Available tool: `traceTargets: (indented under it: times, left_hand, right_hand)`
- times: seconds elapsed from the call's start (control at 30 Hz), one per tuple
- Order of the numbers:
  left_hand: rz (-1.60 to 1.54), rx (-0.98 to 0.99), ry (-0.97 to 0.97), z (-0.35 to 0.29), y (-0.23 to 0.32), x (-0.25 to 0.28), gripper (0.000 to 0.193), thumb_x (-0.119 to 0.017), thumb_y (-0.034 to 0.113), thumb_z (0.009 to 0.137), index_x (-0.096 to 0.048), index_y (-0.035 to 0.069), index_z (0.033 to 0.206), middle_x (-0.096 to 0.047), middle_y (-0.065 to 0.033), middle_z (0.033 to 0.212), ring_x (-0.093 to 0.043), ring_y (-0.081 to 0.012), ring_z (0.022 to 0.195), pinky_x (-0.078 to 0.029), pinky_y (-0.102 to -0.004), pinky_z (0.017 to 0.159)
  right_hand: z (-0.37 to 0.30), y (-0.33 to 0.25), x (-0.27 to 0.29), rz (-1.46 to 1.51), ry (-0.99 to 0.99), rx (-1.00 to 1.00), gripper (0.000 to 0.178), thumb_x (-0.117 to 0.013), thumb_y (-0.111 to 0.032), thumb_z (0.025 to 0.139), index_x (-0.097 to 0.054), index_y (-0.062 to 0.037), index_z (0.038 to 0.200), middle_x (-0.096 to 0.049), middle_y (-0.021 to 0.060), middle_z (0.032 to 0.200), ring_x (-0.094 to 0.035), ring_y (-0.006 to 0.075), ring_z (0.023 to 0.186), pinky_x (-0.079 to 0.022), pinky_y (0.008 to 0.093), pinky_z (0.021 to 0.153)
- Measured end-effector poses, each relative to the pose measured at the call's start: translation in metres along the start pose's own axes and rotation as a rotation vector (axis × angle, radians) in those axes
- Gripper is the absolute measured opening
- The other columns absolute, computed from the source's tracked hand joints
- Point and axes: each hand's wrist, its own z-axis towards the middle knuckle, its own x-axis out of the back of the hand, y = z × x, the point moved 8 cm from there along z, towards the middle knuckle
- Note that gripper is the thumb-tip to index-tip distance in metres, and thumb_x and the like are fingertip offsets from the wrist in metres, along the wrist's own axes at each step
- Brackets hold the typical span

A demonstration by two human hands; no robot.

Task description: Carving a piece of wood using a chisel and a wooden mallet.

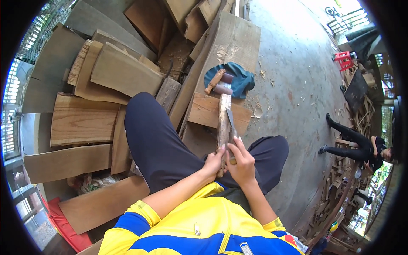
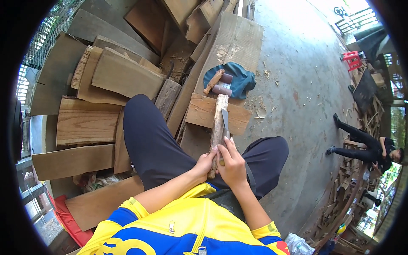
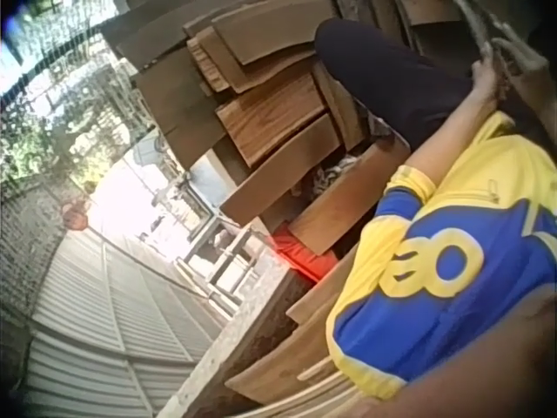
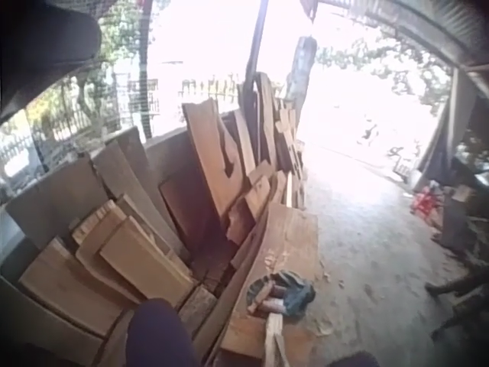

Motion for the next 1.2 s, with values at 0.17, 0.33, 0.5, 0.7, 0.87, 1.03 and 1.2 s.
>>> traceTargets:
  times: [0.17,0.33,0.5,0.7,0.87,1.03,1.2]
  left_hand:
    - [0.032,0.062,0.110,-0.002,-0.003,0.003,0.052,-0.050,0.056,0.094,-0.055,0.005,0.105,-0.057,-0.0077,0.071,-0.056,-0.0164,0.049,-0.047,-0.0283,0.043]
    - [-0.115,0.080,0.042,0.001,-0.001,-0.001,0.074,-0.026,0.074,0.091,-0.056,0.008,0.106,-0.058,-0.0075,0.072,-0.057,-0.0176,0.053,-0.050,-0.0300,0.045]
    - [-0.183,0.049,0.003,0.022,-0.017,0.002,0.065,-0.026,0.068,0.095,-0.057,0.012,0.105,-0.062,-0.0091,0.076,-0.062,-0.0189,0.064,-0.054,-0.0318,0.051]
    - [-0.260,0.192,-0.059,-0.003,-0.001,-0.019,0.067,-0.030,0.071,0.092,-0.050,0.011,0.116,-0.059,-0.0091,0.076,-0.058,-0.0190,0.057,-0.050,-0.0349,0.048]
    - [-0.148,0.241,-0.011,0.002,-0.009,-0.008,0.069,-0.033,0.079,0.086,-0.049,0.013,0.097,-0.052,-0.0034,0.066,-0.044,-0.0140,0.044,-0.044,-0.0310,0.046]
    - [-0.156,0.198,-0.007,0.006,-0.012,-0.002,0.069,-0.030,0.075,0.089,-0.051,0.011,0.102,-0.048,-0.0042,0.065,-0.045,-0.0141,0.043,-0.043,-0.0294,0.041]
    - [-0.089,0.168,0.067,0.007,-0.011,-0.008,0.069,-0.029,0.073,0.091,-0.054,0.009,0.094,-0.047,-0.0051,0.060,-0.045,-0.0157,0.040,-0.040,-0.0288,0.036]
  right_hand:
    - [-0.011,-0.004,-0.001,-0.101,-0.144,0.008,0.033,-0.063,0.005,0.073,-0.062,0.0019,0.106,-0.052,0.0246,0.131,-0.048,0.0438,0.125,-0.044,0.0450,0.102]
    - [0.013,-0.003,-0.015,-0.119,-0.211,-0.001,0.043,-0.058,0.008,0.073,-0.054,0.0058,0.116,-0.041,0.0312,0.138,-0.048,0.0469,0.122,-0.042,0.0462,0.101]
    - [0.010,0.005,-0.020,-0.131,-0.346,-0.271,0.070,-0.060,0.007,0.071,-0.034,0.0084,0.136,-0.038,0.0371,0.135,-0.052,0.0505,0.112,-0.048,0.0469,0.092]
    - [0.004,0.021,-0.017,-0.270,-0.531,-0.481,0.073,-0.060,0.000,0.076,-0.030,0.0046,0.143,-0.054,0.0273,0.116,-0.061,0.0462,0.093,-0.051,0.0491,0.079]
    - [0.009,0.033,-0.006,-0.411,-0.545,-0.422,0.064,-0.057,-0.009,0.083,-0.036,-0.0046,0.143,-0.057,0.0236,0.104,-0.063,0.0418,0.084,-0.052,0.0487,0.072]
    - [0.008,0.019,-0.023,-0.418,-0.458,-0.442,0.053,-0.052,-0.025,0.093,-0.039,-0.0052,0.140,-0.060,0.0248,0.093,-0.065,0.0424,0.078,-0.053,0.0496,0.068]
    - [0.028,0.043,-0.045,-0.540,-0.412,-0.338,0.053,-0.052,-0.022,0.093,-0.038,0.0000,0.140,-0.060,0.0243,0.087,-0.066,0.0392,0.070,-0.055,0.0454,0.061]
